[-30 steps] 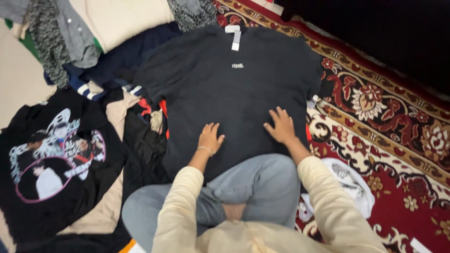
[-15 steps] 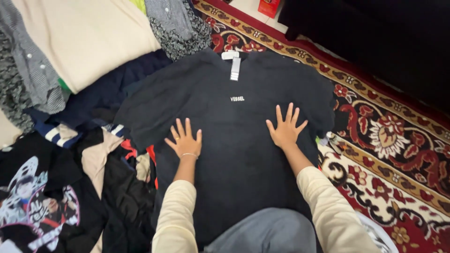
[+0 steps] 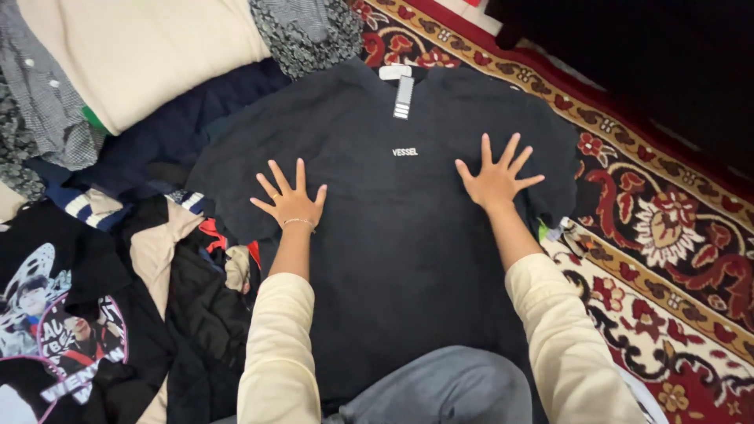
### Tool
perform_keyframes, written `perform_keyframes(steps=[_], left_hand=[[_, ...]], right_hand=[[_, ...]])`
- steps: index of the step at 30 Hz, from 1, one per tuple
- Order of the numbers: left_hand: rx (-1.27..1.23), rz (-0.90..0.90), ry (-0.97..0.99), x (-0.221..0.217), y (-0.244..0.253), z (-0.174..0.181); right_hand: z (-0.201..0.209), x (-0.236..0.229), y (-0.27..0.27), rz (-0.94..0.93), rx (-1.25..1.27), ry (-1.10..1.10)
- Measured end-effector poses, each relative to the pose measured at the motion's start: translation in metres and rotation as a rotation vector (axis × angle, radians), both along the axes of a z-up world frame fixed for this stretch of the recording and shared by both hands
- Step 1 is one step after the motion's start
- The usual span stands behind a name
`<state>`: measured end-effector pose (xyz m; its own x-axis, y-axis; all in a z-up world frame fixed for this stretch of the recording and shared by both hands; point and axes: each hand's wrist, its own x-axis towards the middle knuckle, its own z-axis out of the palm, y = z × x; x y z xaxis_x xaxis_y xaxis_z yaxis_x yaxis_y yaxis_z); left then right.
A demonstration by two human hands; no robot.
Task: Using a tagging gun to attach plastic fasteners and labels to various t-shirts laid out on the floor.
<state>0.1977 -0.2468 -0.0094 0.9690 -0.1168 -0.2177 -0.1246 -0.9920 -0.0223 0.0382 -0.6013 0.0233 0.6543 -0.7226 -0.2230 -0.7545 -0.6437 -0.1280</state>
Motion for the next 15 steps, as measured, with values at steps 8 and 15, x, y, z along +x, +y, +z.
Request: perform_keyframes(steps=[8,15], left_hand=[[-0.137,-0.019,0.171,0.028,0.013,0.014],[-0.778,0.322,-0.698,0.073,0.074,-0.054]], right_hand=[[-0.021,0.005,-0.015,0.062,0.023,0.077],[-0.046,-0.019,-0.017,0.206,-0.024,0.050]])
